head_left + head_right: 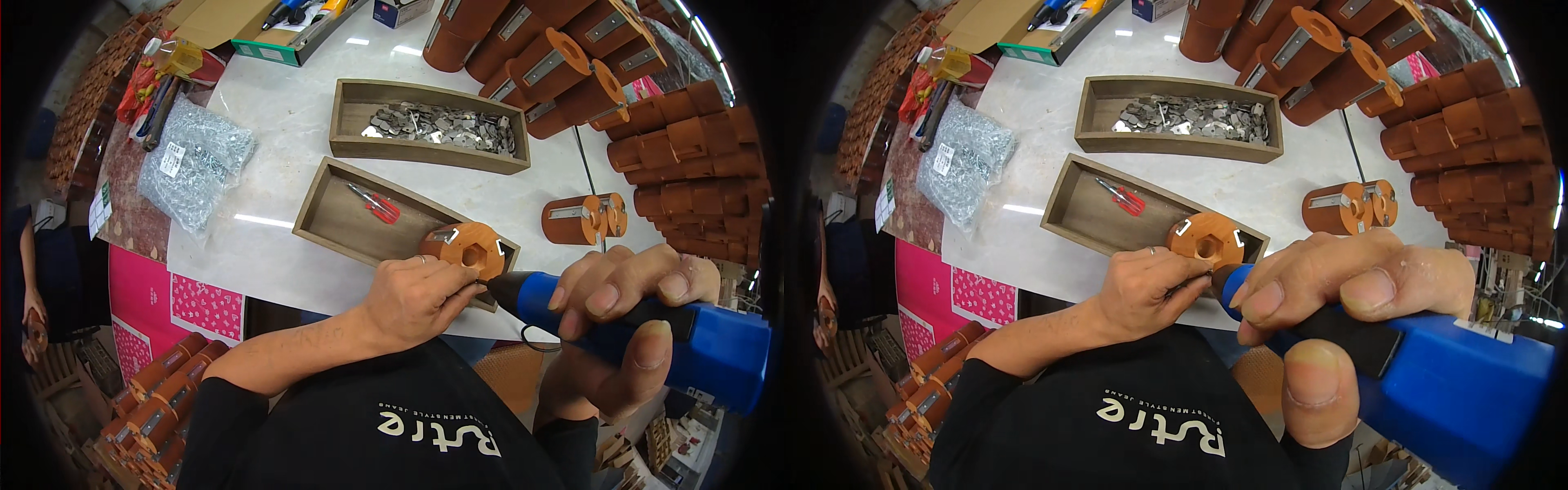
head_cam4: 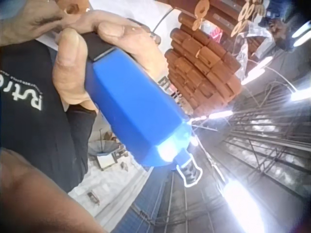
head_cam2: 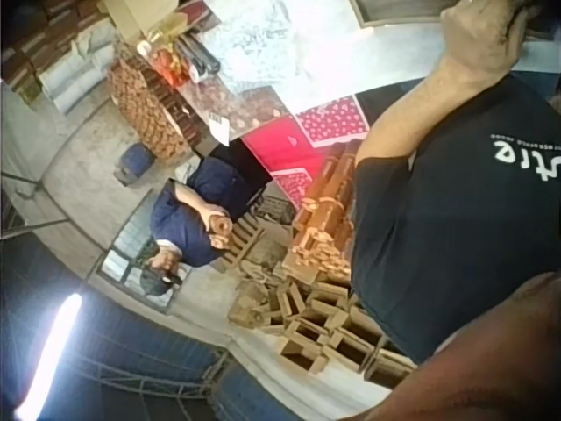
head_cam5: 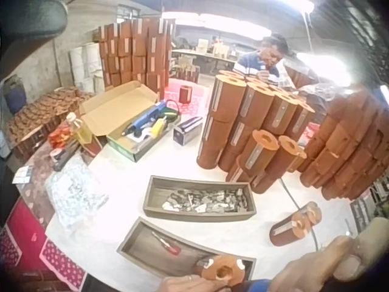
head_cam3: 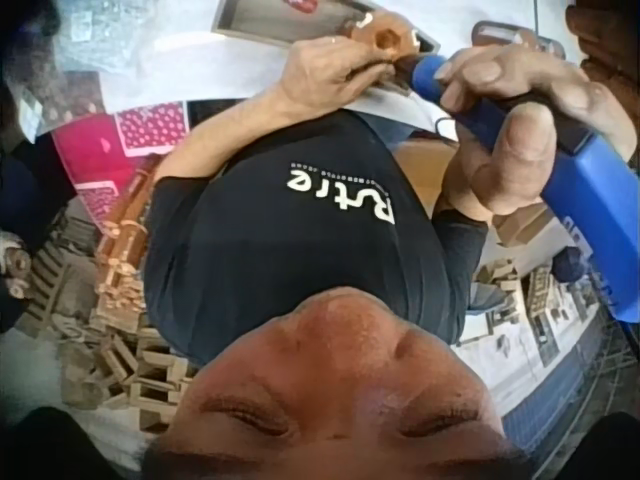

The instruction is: Attaching metal plates to wooden cylinders using an electric screwdriver.

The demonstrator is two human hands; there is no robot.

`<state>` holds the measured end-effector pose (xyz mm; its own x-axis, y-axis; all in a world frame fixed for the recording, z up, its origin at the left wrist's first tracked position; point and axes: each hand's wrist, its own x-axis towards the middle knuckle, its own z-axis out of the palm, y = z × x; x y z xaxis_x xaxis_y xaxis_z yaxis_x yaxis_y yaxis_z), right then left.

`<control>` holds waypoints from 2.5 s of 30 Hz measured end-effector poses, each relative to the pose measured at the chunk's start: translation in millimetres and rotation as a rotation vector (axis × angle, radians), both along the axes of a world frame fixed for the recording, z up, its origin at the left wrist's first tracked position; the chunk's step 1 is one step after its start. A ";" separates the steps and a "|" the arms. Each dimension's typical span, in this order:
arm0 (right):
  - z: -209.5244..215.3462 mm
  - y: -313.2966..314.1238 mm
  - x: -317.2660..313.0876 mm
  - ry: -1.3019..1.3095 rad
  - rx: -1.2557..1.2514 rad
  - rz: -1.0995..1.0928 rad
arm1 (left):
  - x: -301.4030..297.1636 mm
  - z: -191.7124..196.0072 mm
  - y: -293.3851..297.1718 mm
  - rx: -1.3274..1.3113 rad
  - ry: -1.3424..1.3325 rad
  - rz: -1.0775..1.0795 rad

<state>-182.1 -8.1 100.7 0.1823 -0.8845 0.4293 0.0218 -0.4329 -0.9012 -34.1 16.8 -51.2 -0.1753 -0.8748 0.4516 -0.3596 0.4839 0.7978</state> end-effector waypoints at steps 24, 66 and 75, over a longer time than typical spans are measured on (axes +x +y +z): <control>-9.3 -4.4 10.9 -0.015 -0.021 0.032 | 7.1 -0.2 -0.2 0.099 -0.048 -0.075; -53.4 -4.7 -78.9 0.174 0.563 -0.242 | 27.2 12.1 -30.4 0.063 -0.416 -0.135; -98.7 28.0 -76.0 0.422 0.671 -0.214 | 20.3 24.7 -5.5 0.197 -0.387 -0.115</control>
